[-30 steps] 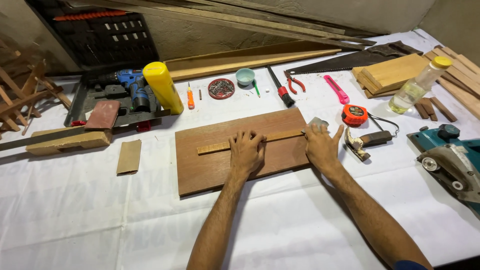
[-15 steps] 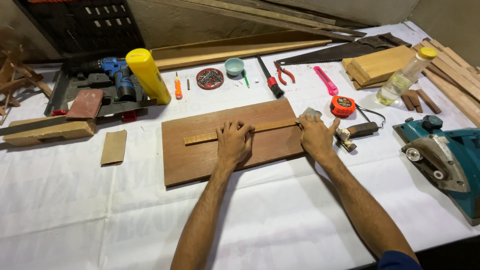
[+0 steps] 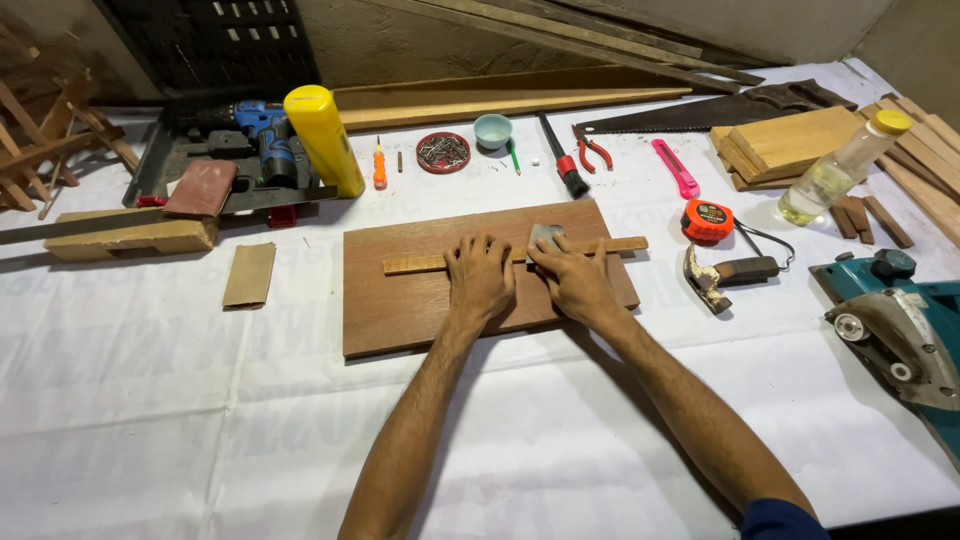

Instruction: Sanding and measuring small wooden strips on a workbench.

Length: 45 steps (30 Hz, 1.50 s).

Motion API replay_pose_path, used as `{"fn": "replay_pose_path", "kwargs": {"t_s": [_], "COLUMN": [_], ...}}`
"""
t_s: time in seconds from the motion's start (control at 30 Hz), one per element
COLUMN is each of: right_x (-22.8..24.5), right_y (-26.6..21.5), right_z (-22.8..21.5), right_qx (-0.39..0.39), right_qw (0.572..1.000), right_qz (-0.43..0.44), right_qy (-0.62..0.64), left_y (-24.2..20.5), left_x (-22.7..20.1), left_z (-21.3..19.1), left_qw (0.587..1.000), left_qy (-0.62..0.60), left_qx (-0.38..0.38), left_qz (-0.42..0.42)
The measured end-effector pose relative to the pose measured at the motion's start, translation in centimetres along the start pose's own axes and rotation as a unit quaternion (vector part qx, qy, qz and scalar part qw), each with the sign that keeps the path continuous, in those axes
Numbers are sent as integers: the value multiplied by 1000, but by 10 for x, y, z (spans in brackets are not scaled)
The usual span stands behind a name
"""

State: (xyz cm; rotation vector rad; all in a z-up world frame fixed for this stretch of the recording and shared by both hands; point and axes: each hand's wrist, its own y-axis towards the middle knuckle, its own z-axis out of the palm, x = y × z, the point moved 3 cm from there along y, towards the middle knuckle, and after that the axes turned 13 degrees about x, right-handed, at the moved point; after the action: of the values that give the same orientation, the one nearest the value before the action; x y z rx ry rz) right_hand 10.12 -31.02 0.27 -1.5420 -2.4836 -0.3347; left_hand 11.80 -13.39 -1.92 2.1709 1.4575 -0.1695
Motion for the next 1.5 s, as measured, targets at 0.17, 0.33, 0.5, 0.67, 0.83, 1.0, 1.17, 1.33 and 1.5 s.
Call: {"fn": "replay_pose_path", "kwargs": {"t_s": [0.17,0.33,0.5,0.67,0.83,1.0,1.17,1.33,1.5], "right_x": [-15,-47,-62,-17,-21,-38,-34,-5,1], "right_y": [1,-4,-2,-3,-2,-5,-8,-9,-17], "right_z": [3,-14,-5,-2,2,-15,-1,1,-13], "right_qx": [-15,-30,-71,-28,-43,52,53,49,76], "right_qw": [999,991,991,999,997,984,989,998,992], "right_qz": [25,110,101,20,-1,133,101,-4,47], "right_qy": [-35,-75,-46,-21,-59,-106,-92,-47,-89], "left_y": [1,-1,0,1,-1,-1,-2,-4,-7], "left_x": [1,-1,-4,-6,-6,-7,-7,-7,-12], "left_z": [2,0,-4,-4,-2,-3,-14,-12,-11], "left_qw": [1000,1000,997,998,997,996,999,999,998], "left_qy": [-1,5,40,42,48,50,31,30,49], "left_qx": [-14,-21,-52,-26,-29,-52,-21,-8,-37], "left_qz": [11,17,40,39,53,58,35,25,16]}}
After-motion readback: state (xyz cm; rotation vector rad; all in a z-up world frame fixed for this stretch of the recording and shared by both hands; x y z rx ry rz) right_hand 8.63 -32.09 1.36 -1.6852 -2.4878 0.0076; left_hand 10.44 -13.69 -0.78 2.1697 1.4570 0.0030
